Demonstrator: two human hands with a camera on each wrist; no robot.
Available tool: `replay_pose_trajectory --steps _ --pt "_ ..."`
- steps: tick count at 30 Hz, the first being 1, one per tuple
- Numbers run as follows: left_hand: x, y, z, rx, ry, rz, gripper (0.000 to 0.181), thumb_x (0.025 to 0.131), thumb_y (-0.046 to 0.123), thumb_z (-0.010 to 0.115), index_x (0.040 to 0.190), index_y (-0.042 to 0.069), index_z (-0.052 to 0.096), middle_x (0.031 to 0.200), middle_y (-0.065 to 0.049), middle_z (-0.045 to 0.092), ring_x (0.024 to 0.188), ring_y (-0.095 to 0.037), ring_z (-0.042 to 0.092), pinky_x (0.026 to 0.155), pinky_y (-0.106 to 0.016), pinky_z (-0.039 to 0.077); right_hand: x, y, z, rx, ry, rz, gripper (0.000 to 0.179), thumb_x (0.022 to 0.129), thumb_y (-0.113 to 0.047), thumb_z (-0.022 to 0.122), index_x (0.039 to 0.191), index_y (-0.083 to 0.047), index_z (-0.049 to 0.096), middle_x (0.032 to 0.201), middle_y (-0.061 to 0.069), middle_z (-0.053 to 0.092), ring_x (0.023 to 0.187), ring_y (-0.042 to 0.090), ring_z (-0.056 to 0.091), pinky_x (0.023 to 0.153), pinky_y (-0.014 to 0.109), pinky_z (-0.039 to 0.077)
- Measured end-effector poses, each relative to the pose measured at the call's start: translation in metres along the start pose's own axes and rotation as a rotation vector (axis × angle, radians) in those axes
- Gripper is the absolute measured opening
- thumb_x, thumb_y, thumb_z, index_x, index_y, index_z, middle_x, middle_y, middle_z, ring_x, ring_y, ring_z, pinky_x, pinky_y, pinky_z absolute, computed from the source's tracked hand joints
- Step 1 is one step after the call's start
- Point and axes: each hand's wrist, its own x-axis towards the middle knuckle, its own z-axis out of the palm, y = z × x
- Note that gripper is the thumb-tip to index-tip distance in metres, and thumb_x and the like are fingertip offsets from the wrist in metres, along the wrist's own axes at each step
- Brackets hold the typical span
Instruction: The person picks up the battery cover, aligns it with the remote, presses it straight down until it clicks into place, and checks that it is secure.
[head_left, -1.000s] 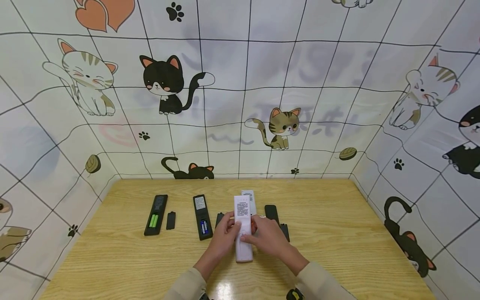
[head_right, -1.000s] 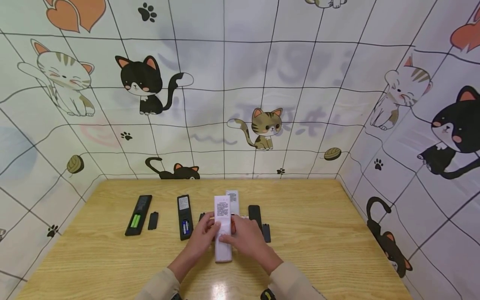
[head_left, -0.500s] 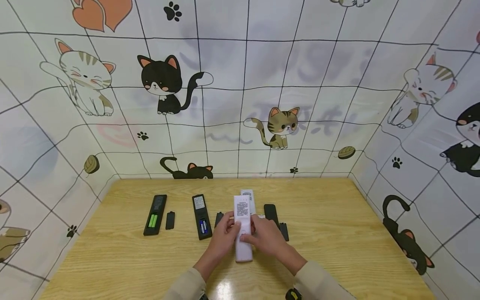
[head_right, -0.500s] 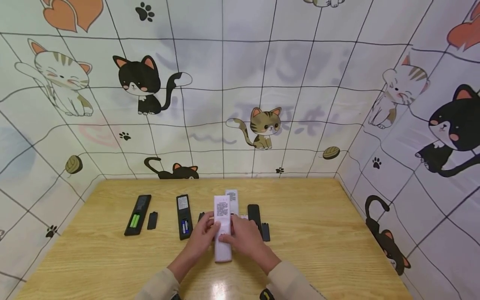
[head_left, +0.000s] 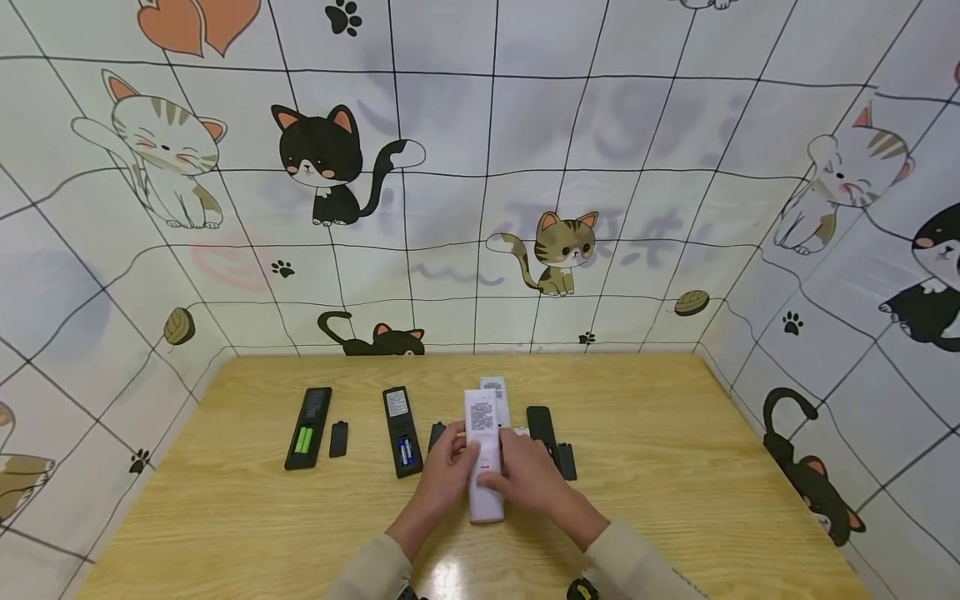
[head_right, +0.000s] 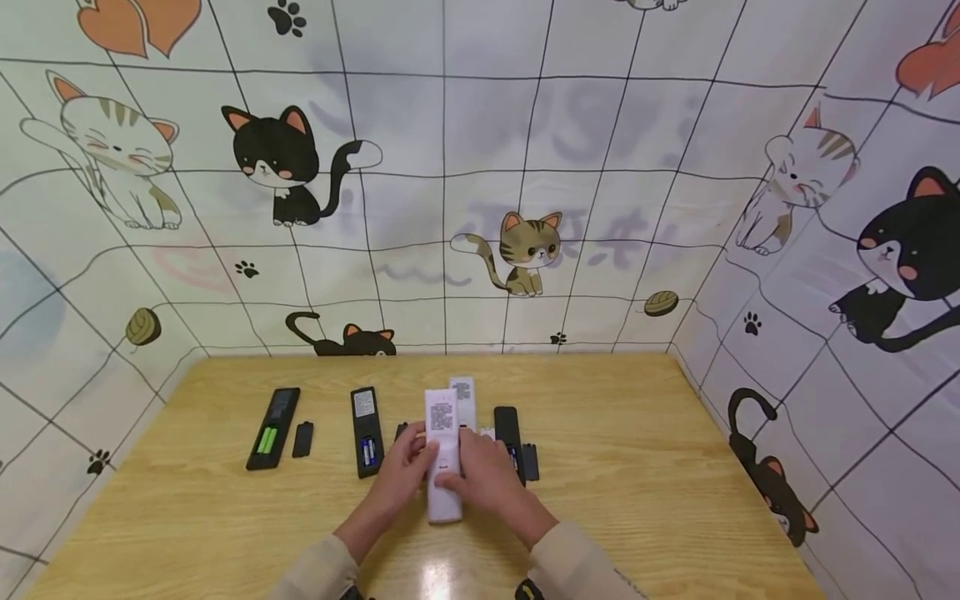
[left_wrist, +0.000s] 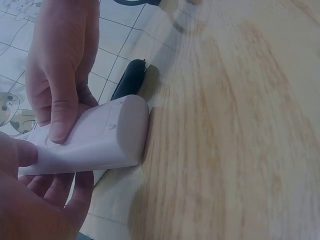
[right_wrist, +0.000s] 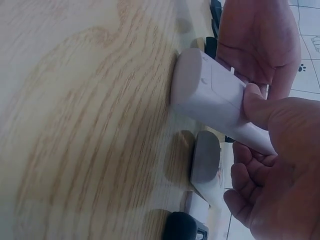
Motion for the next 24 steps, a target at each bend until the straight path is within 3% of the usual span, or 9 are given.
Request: replay_pose_trajectory --steps 7,14,19,24 --pt "-0.0019 0.0030 -0.0003 0.008 0.005 0.002 0.040 0.103 0.022 0.048 0.140 0.009 0.044 0.128 -0.017 0.063 0.109 -0.024 0.065 0.091 -0.039 0.053 -0.0016 0.0009 0.0015 -0.045 0.000 -0.005 0.060 0.085 -0.045 0.072 0.124 -0.006 0.051 0.087 -0.004 0.058 0.080 0.014 0.049 0.075 0.035 0.037" --pt "-0.0009 0.0024 -0.0001 0.015 0.014 0.005 0.040 0.103 0.022 0.049 0.141 0.008 0.044 0.127 -0.018 0.063 0.109 -0.025 0.065 0.091 -0.040 0.053 -0.0011 0.0028 -0.0004 -0.026 -0.053 0.005 0.069 0.085 -0.047 0.070 0.134 -0.005 0.046 0.094 -0.003 0.059 0.087 0.015 0.050 0.082 0.039 0.036" --pt "0.0004 -0.0004 -0.0004 0.027 0.019 0.010 0.039 0.103 0.021 0.049 0.140 0.008 0.045 0.127 -0.019 0.064 0.108 -0.025 0.066 0.090 -0.039 0.053 -0.0006 0.0019 -0.0010 -0.010 -0.046 0.011 0.066 0.084 -0.047 0.072 0.131 -0.007 0.049 0.090 -0.006 0.060 0.084 0.012 0.051 0.079 0.037 0.035" --pt "0.0007 -0.0003 0.0000 0.045 0.002 0.020 0.037 0.103 0.022 0.049 0.138 0.009 0.046 0.126 -0.020 0.064 0.108 -0.027 0.066 0.089 -0.040 0.054 -0.0006 -0.0002 0.0004 -0.033 0.028 0.064 0.048 0.082 -0.048 0.074 0.110 -0.013 0.057 0.076 -0.010 0.056 0.067 0.006 0.049 0.067 0.027 0.035"
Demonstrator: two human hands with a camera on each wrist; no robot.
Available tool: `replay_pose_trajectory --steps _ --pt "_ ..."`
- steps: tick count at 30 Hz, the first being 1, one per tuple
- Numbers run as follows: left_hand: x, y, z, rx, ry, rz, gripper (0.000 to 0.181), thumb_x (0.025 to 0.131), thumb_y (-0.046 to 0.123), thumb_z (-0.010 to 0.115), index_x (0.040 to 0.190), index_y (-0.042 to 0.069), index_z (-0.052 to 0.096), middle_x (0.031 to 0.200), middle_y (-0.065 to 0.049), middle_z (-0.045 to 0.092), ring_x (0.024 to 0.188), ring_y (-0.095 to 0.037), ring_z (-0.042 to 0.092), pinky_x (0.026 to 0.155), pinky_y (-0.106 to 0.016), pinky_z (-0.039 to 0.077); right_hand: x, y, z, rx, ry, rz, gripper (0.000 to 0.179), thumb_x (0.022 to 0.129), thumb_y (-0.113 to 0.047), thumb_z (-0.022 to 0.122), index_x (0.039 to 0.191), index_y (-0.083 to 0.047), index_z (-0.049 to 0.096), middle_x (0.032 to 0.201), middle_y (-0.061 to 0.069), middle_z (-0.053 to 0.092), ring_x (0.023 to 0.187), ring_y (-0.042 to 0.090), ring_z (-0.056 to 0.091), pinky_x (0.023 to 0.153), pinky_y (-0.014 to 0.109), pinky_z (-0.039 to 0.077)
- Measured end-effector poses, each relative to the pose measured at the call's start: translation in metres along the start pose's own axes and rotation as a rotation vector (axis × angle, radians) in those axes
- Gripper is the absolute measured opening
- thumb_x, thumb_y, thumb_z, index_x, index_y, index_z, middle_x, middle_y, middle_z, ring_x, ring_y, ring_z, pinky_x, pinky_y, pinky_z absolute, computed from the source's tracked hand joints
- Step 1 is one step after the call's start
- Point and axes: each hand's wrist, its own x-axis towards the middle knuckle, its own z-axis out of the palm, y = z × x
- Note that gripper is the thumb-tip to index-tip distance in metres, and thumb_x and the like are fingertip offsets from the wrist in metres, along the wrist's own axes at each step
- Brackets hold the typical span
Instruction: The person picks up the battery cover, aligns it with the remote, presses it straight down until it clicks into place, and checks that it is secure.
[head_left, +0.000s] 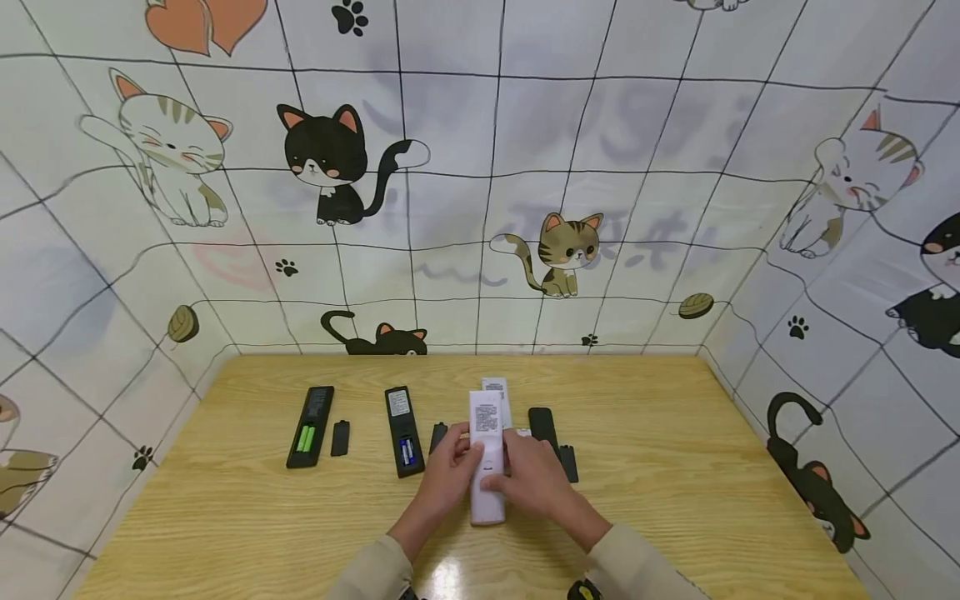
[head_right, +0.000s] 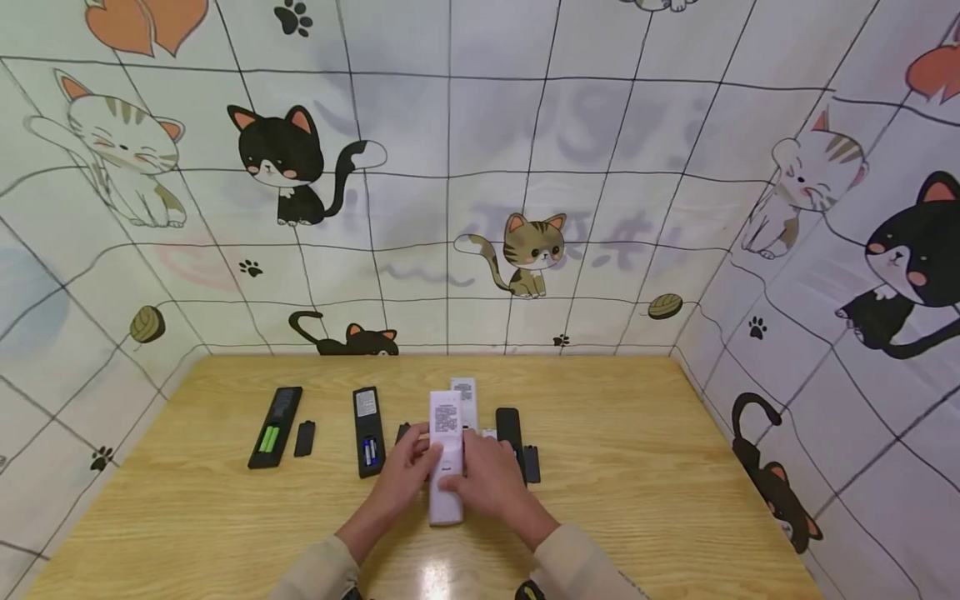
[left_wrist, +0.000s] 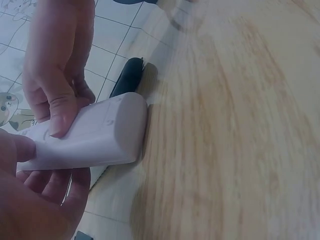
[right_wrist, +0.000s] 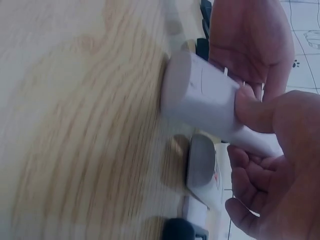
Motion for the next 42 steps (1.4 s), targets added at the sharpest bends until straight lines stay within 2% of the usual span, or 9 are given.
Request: replay_pose_trajectory --steps 3,6,12,19,23,29,37,42 --pt "0.000 0.001 0.000 0.013 -0.005 -0.003 0.038 0.103 0.024 0.049 0.138 0.011 0.046 0.127 -0.020 0.064 0.109 -0.027 0.066 0.089 -0.041 0.054 -0.001 -0.002 0.000 -0.014 0.042 0.025 0.043 0.081 -0.048 0.075 0.101 -0.015 0.058 0.071 -0.010 0.053 0.061 0.005 0.046 0.061 0.024 0.034" --pt "0.000 0.001 0.000 0.017 -0.010 -0.008 0.039 0.103 0.025 0.050 0.138 0.010 0.046 0.128 -0.020 0.063 0.110 -0.027 0.066 0.089 -0.041 0.054 -0.002 -0.003 0.000 -0.012 0.068 0.037 0.040 0.081 -0.047 0.075 0.099 -0.015 0.058 0.069 -0.010 0.053 0.060 0.005 0.045 0.058 0.023 0.034" --pt "0.001 -0.001 0.000 0.007 -0.023 -0.033 0.039 0.103 0.027 0.049 0.138 0.012 0.045 0.129 -0.017 0.063 0.109 -0.024 0.066 0.088 -0.040 0.055 -0.004 -0.004 0.001 0.019 0.061 0.057 0.036 0.083 -0.043 0.073 0.098 -0.015 0.057 0.069 -0.009 0.052 0.059 0.007 0.045 0.054 0.023 0.034" --pt "-0.015 0.038 -0.004 -0.003 -0.035 -0.023 0.035 0.103 0.014 0.047 0.136 0.002 0.046 0.127 -0.025 0.062 0.111 -0.034 0.066 0.090 -0.044 0.054 -0.004 -0.004 0.001 0.076 0.018 0.070 0.038 0.085 -0.041 0.073 0.103 -0.012 0.057 0.073 -0.006 0.054 0.060 0.008 0.049 0.052 0.023 0.038" --pt "-0.010 0.027 -0.003 -0.013 -0.037 -0.023 0.035 0.103 0.013 0.047 0.136 0.002 0.046 0.128 -0.026 0.061 0.111 -0.035 0.065 0.089 -0.045 0.054 -0.004 -0.005 -0.001 0.091 -0.001 0.067 0.040 0.085 -0.042 0.073 0.105 -0.011 0.057 0.074 -0.006 0.055 0.061 0.009 0.049 0.052 0.023 0.039" --pt "-0.002 0.005 -0.003 -0.038 -0.034 -0.033 0.037 0.104 0.019 0.047 0.138 0.006 0.044 0.131 -0.020 0.061 0.111 -0.029 0.065 0.088 -0.041 0.055 -0.003 -0.003 -0.006 0.100 -0.017 0.035 0.043 0.082 -0.045 0.075 0.105 -0.012 0.058 0.076 -0.005 0.056 0.063 0.008 0.049 0.054 0.023 0.039" --pt "0.000 0.005 -0.002 -0.063 -0.024 -0.044 0.037 0.103 0.024 0.050 0.136 0.007 0.046 0.131 -0.020 0.062 0.106 -0.026 0.067 0.080 -0.035 0.056 -0.004 0.004 -0.012 0.141 -0.034 -0.002 0.043 0.086 -0.047 0.071 0.108 -0.012 0.059 0.082 -0.005 0.061 0.065 0.006 0.051 0.055 0.022 0.041" --pt "0.002 0.009 0.001 -0.079 -0.022 -0.045 0.039 0.103 0.023 0.049 0.138 0.005 0.045 0.130 -0.022 0.061 0.103 -0.026 0.068 0.078 -0.036 0.057 -0.006 0.008 -0.021 0.181 0.008 0.003 0.049 0.090 -0.047 0.066 0.118 -0.008 0.059 0.086 -0.004 0.061 0.068 0.007 0.052 0.057 0.023 0.041"
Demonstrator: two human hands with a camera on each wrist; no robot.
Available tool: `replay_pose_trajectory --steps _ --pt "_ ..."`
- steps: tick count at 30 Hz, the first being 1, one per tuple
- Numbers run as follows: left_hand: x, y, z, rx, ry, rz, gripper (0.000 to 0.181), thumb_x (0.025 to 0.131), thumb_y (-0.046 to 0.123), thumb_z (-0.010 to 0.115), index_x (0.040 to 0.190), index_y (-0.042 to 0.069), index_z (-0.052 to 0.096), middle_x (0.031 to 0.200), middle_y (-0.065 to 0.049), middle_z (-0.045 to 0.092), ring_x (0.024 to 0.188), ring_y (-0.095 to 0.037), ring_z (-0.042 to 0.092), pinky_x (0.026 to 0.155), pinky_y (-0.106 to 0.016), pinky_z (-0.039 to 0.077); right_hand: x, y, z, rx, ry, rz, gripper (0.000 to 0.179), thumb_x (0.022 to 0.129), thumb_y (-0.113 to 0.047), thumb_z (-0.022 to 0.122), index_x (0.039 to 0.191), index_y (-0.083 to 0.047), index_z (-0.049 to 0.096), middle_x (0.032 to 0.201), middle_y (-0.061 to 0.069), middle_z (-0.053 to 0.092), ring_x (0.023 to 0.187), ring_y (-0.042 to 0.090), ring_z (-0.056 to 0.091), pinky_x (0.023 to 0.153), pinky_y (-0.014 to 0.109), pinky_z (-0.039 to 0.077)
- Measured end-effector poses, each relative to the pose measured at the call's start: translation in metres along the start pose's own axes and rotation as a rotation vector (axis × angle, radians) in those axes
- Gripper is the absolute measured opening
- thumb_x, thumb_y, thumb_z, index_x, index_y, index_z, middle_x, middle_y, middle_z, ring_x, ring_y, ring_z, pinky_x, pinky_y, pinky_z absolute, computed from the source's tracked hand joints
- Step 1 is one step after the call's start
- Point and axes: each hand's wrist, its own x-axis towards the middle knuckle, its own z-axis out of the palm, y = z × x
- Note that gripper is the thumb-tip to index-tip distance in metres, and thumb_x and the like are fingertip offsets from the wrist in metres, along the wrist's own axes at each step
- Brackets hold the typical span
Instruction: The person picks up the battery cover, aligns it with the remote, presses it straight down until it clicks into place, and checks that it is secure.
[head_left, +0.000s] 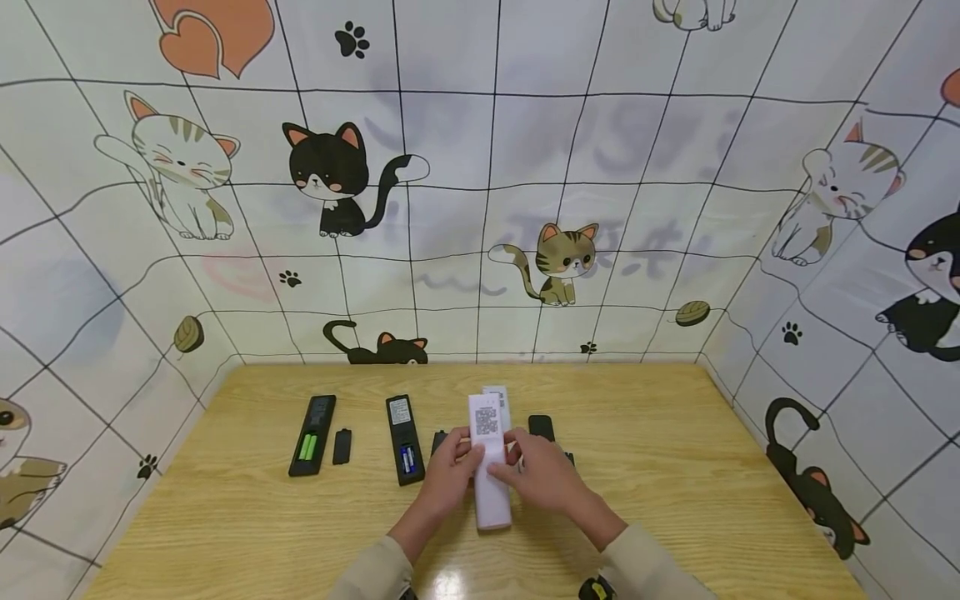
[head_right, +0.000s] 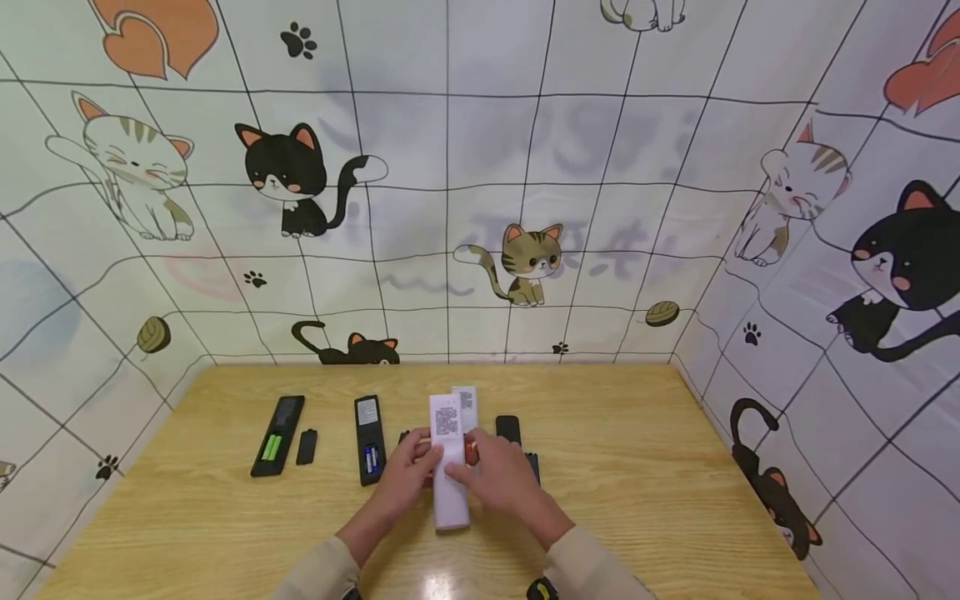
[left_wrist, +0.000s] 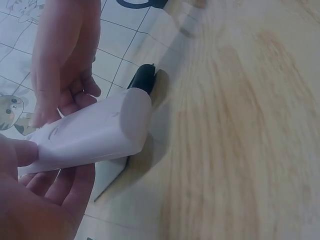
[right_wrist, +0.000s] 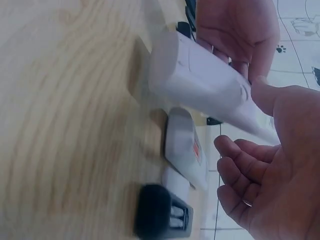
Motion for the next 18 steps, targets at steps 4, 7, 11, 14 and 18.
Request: replay_pose_trajectory --steps 4,7,11,14,18 --pt "0.002 0.003 0.003 -0.023 0.006 -0.012 0.041 0.103 0.023 0.049 0.138 0.003 0.044 0.129 -0.023 0.061 0.101 -0.026 0.068 0.076 -0.037 0.057 0.000 0.007 -0.010 0.002 0.041 -0.007 0.050 0.092 -0.046 0.064 0.123 -0.007 0.058 0.086 -0.005 0.061 0.066 0.006 0.050 0.059 0.023 0.040" --pt "0.005 0.005 0.007 -0.024 0.014 -0.021 0.041 0.103 0.024 0.049 0.137 0.003 0.045 0.127 -0.023 0.062 0.102 -0.026 0.068 0.076 -0.037 0.057 -0.002 0.017 -0.017 -0.014 0.081 -0.009 0.044 0.093 -0.042 0.063 0.123 -0.009 0.058 0.083 -0.008 0.060 0.066 0.004 0.049 0.060 0.022 0.041" --pt "0.011 0.006 0.015 -0.006 0.012 -0.025 0.041 0.102 0.025 0.050 0.137 0.003 0.046 0.124 -0.022 0.064 0.100 -0.024 0.068 0.077 -0.036 0.057 -0.004 0.030 -0.030 -0.039 0.121 0.012 0.040 0.094 -0.040 0.063 0.122 -0.012 0.059 0.085 -0.009 0.060 0.072 0.005 0.050 0.065 0.023 0.042" --pt "0.015 0.008 0.022 -0.018 0.006 -0.032 0.041 0.102 0.024 0.051 0.136 0.002 0.047 0.121 -0.021 0.065 0.096 -0.023 0.068 0.076 -0.036 0.057 -0.005 0.041 -0.041 -0.060 0.128 0.038 0.043 0.094 -0.040 0.063 0.125 -0.010 0.058 0.089 -0.005 0.062 0.077 0.008 0.051 0.069 0.027 0.044" --pt "0.021 0.012 0.034 -0.054 0.007 -0.064 0.039 0.102 0.024 0.052 0.134 0.002 0.049 0.117 -0.019 0.067 0.092 -0.022 0.068 0.074 -0.037 0.057 -0.008 0.057 -0.056 -0.088 0.143 0.064 0.043 0.095 -0.038 0.061 0.127 -0.009 0.057 0.094 -0.002 0.063 0.082 0.011 0.053 0.073 0.031 0.046"
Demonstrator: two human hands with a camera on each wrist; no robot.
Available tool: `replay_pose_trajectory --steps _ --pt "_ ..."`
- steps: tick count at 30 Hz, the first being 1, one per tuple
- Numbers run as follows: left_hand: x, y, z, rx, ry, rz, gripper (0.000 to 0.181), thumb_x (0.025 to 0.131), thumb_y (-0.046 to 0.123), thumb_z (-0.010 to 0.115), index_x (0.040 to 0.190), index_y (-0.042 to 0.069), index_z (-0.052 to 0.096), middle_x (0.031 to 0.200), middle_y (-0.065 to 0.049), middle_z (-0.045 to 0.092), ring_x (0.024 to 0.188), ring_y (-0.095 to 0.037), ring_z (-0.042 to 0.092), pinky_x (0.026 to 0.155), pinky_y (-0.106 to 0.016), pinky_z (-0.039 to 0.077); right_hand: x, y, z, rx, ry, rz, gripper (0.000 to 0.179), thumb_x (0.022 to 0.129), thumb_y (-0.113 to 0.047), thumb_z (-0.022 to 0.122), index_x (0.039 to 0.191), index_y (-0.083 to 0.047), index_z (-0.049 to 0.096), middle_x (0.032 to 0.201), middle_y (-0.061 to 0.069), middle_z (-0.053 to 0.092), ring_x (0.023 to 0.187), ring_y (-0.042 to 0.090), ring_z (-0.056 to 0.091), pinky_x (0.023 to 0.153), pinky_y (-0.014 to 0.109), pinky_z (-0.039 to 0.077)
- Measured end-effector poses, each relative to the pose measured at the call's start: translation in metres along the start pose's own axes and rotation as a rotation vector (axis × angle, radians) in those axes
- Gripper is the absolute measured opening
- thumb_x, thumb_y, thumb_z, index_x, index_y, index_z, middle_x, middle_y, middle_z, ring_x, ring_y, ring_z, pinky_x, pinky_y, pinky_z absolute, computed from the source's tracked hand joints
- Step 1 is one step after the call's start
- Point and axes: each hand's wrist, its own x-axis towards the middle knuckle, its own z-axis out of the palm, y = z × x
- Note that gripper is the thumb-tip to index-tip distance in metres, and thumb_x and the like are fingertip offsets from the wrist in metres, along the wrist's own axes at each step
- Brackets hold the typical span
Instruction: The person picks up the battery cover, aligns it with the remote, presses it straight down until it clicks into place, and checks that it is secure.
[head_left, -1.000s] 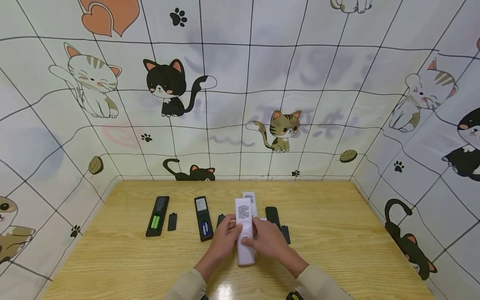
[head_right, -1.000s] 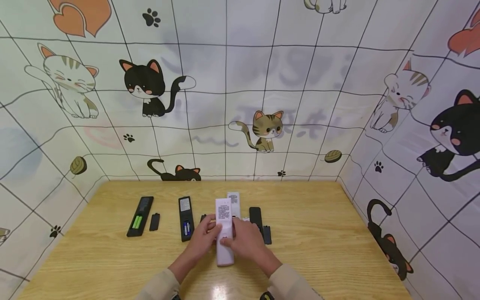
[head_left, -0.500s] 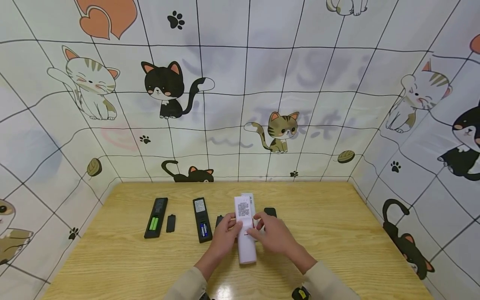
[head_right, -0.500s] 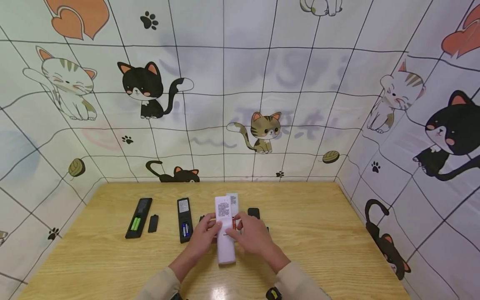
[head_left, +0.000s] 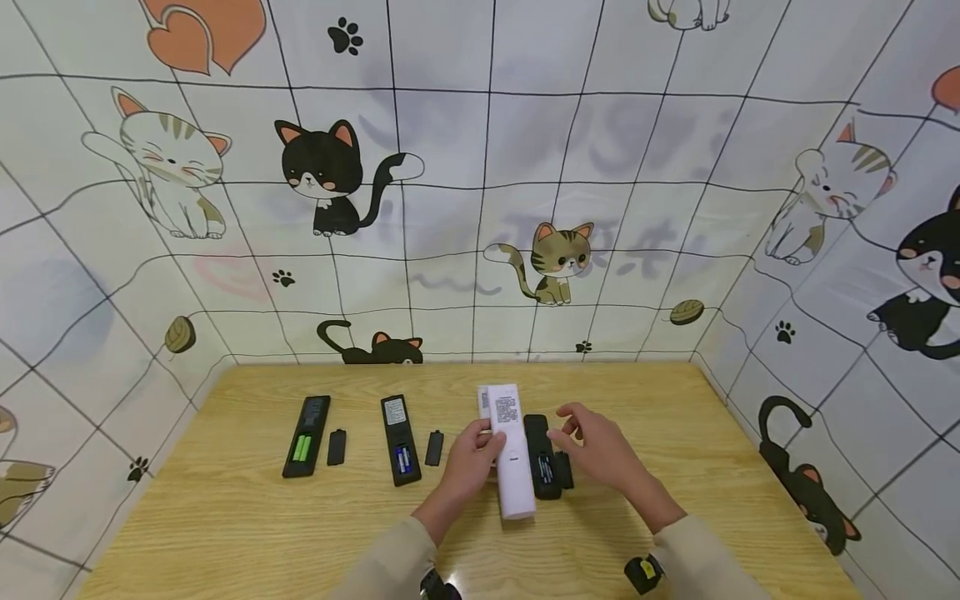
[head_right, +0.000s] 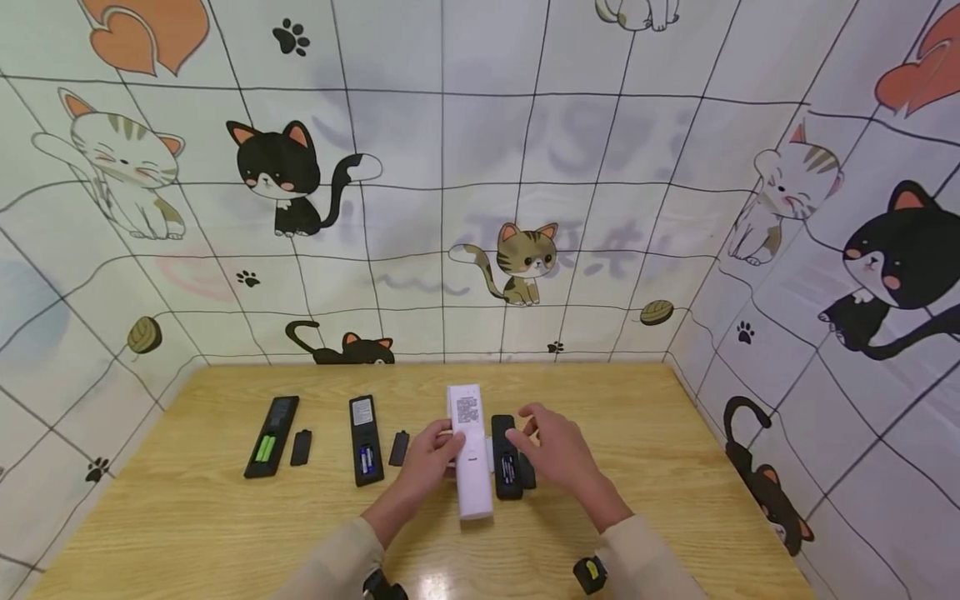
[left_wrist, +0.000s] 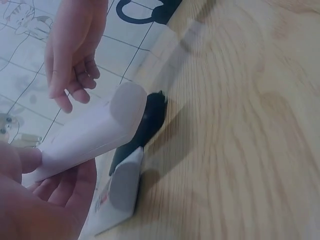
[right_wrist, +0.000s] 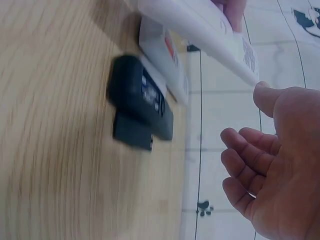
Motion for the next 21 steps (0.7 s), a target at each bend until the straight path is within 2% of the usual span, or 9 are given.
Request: replay_pose_trajectory --steps 10,17,21 --pt "0.021 0.006 0.042 -0.057 -0.037 -0.056 0.041 0.101 0.021 0.052 0.136 0.000 0.048 0.117 -0.019 0.066 0.091 -0.024 0.070 0.073 -0.041 0.058 -0.012 0.047 -0.036 -0.119 0.082 -0.020 0.042 0.098 -0.036 0.058 0.124 -0.003 0.057 0.093 0.002 0.065 0.084 0.017 0.058 0.074 0.038 0.049" --pt "0.032 0.009 0.074 -0.003 -0.049 -0.132 0.039 0.099 0.019 0.053 0.134 0.001 0.052 0.113 -0.015 0.068 0.088 -0.020 0.069 0.067 -0.036 0.058 -0.023 0.067 -0.052 -0.135 0.088 0.006 0.040 0.098 -0.035 0.058 0.123 -0.004 0.057 0.094 0.002 0.065 0.085 0.017 0.057 0.072 0.037 0.047" --pt "0.038 0.010 0.092 -0.005 -0.081 -0.163 0.039 0.099 0.019 0.054 0.133 0.002 0.051 0.114 -0.013 0.068 0.089 -0.020 0.069 0.069 -0.037 0.058 -0.029 0.075 -0.058 -0.145 0.083 0.036 0.040 0.098 -0.035 0.058 0.124 -0.004 0.056 0.094 0.003 0.065 0.085 0.017 0.058 0.072 0.037 0.047"
